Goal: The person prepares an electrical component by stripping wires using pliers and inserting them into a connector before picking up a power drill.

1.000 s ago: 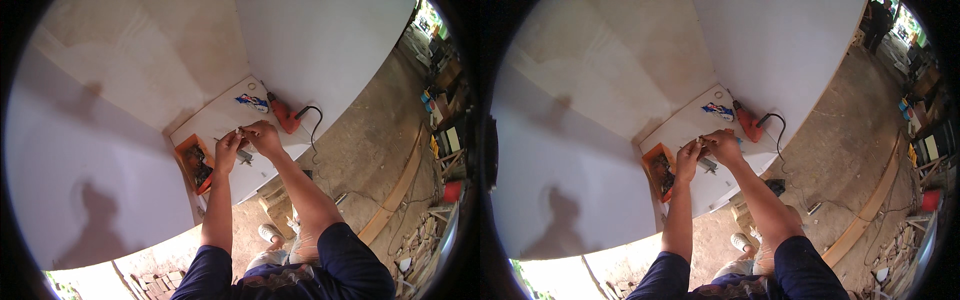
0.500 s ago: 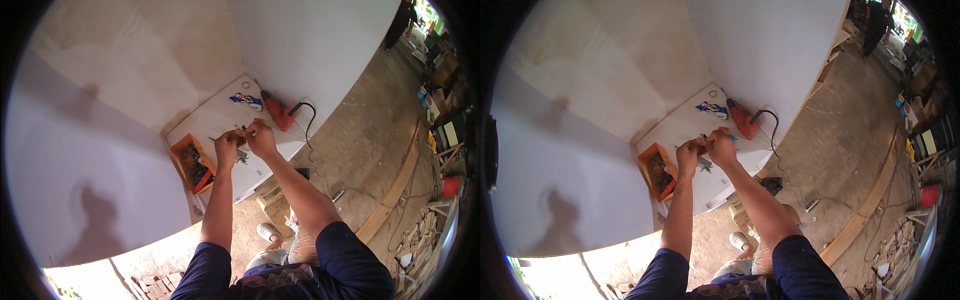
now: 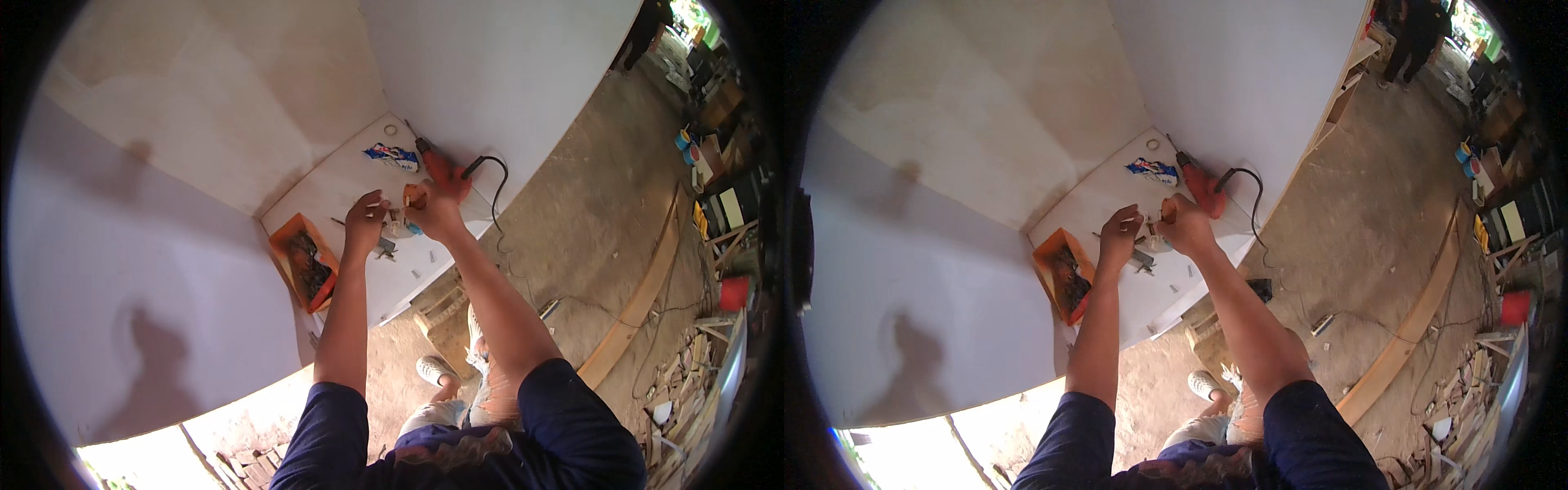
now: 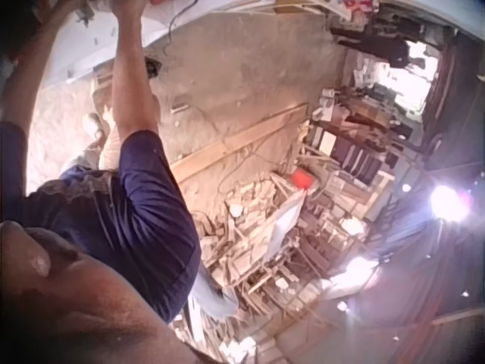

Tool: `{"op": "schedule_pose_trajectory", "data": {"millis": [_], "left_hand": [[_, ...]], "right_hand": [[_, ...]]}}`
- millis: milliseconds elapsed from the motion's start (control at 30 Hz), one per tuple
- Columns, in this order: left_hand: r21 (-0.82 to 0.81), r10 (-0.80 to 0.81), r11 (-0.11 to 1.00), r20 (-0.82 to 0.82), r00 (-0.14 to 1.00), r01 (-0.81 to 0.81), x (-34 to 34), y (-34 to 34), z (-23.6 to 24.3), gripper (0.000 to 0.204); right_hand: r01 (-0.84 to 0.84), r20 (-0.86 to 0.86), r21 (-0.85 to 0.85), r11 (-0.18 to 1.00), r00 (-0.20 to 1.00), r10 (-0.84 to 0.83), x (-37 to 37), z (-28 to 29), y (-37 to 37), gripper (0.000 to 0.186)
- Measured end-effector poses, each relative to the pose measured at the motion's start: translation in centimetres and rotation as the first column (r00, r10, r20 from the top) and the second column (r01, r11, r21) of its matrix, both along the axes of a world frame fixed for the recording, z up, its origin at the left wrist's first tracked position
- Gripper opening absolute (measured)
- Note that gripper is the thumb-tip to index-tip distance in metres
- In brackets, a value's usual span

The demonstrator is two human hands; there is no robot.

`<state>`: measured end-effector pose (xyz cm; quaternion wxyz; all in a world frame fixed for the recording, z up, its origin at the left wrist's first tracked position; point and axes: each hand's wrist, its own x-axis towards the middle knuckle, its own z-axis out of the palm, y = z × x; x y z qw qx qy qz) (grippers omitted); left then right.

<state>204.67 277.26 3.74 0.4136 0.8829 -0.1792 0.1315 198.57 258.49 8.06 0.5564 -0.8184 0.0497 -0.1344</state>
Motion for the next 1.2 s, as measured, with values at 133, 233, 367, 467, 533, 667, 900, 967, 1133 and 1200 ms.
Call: {"op": "schedule_pose_trajectory", "data": {"millis": [133,233,367,467,533,667,900,967,1133,1200], "left_hand": [[-0.508,-0.388,0.859,-0.571,0.723,0.059,-2.5,-1.3,3.1,0.027],[-0.496,-0.346,0.868,-0.593,0.727,0.008,-3.3,0.2,2.8,0.02],[-0.217,-0.05,0.975,-0.45,0.891,-0.055,-5.1,4.5,-0.6,0.017],[0.103,0.115,0.992,-0.434,0.893,-0.078,-8.7,3.1,-0.5,0.021],[0.21,0.154,0.974,-0.318,0.935,-0.088,-10.2,4.0,-3.1,0.02],[0.351,0.199,0.932,-0.272,0.941,-0.095,-11.8,3.6,-4.9,0.02],[0.238,0.199,0.955,-0.08,0.977,-0.176,-13.2,2.9,-5.9,0.02],[0.193,0.203,0.962,-0.014,0.979,-0.196,-13.6,3.3,-6.8,0.023],[0.148,0.232,0.96,0.064,0.971,-0.239,-13.4,2.8,-7.7,0.029],[0.17,0.244,0.954,0.048,0.969,-0.249,-13.3,2.8,-7.7,0.028]], "right_hand": [[-0.107,-0.134,0.046,0.993,0.985,0.113,-0.7,1.6,-0.1,0.035],[-0.211,-0.151,-0.055,0.976,0.968,0.201,-0.8,1.9,0.8,0.036],[-0.294,-0.215,-0.335,0.895,0.949,0.231,-1.4,0.2,0.3,0.033],[-0.369,-0.439,-0.552,0.748,0.891,0.116,-1.8,-2.5,-3.4,0.035],[-0.477,-0.586,-0.533,0.699,0.804,0.102,-1.7,-2.3,-3.2,0.036],[-0.526,-0.554,-0.47,0.709,0.801,0.226,-1.7,-3.3,-1.3,0.04],[-0.173,-0.325,-0.49,0.854,0.946,0.005,-1.5,-0.6,-1.2,0.056],[-0.072,-0.167,-0.557,0.827,0.986,-0.027,-1.3,1.5,-1.3,0.052],[0.135,0.219,-0.739,0.66,0.975,0.046,-0.2,5.6,-3.9,0.036],[-0.098,-0.099,-0.994,0.038,0.994,-0.036,1.4,5.7,-4.8,0.027]]}}
